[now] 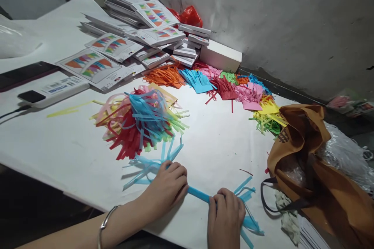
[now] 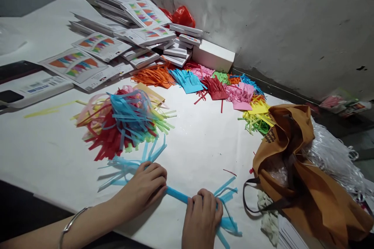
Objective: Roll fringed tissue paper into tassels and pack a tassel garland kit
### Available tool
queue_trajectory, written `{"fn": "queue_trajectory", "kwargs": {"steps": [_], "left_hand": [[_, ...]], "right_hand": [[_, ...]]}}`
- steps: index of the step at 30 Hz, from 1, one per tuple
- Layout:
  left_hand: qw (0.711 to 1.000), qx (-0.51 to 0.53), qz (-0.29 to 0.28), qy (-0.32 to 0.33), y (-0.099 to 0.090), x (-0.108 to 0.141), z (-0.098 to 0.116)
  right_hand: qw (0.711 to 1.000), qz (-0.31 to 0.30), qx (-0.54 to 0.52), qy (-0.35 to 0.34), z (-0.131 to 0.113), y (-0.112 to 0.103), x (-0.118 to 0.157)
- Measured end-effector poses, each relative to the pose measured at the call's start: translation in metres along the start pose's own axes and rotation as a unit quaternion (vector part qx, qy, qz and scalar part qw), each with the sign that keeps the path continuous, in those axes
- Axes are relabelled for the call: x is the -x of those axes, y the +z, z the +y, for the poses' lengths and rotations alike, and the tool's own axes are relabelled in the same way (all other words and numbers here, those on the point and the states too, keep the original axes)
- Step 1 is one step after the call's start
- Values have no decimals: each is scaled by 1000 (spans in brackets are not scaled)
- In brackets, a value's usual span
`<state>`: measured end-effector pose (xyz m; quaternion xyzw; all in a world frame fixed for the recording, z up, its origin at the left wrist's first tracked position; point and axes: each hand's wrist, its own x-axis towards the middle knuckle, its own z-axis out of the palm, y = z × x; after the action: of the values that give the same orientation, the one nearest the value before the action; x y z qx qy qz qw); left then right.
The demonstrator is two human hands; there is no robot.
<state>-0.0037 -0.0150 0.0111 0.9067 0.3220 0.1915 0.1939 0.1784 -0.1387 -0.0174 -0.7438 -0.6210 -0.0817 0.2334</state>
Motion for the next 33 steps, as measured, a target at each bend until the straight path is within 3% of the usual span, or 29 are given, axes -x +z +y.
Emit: {"fn": "queue_trajectory", "kwargs": {"steps": [4,7,11,16,20,24,28,33], "left_hand": [[997,-53,-31,-50,2,-8,5],[997,-46,-44,-49,0,-12,6],[1000,-12,-21,1,-2,-11,3],[995,-9,7,101,0,-5,-3],[990,-14,13,136,3,-6,-3],[993,28,-10,114,3,-9,-5],[995,42,-23,87,1,-6,-9],[997,23,-38,62,-1,-5,-2]], "right_hand": [[998,13,51,24,-6,-3,-6],[999,35,36,-5,-11,-6,-10],[991,-5,-85,-102,-19,-3,-15],[987,-14,-134,-82,-23,2,-18],[985,-28,-138,-97,-29,4,-20],[984,-24,-125,-128,-26,5,-17],[988,21,-100,-118,-2,3,-2],[995,12,-63,-74,8,-3,9]]}}
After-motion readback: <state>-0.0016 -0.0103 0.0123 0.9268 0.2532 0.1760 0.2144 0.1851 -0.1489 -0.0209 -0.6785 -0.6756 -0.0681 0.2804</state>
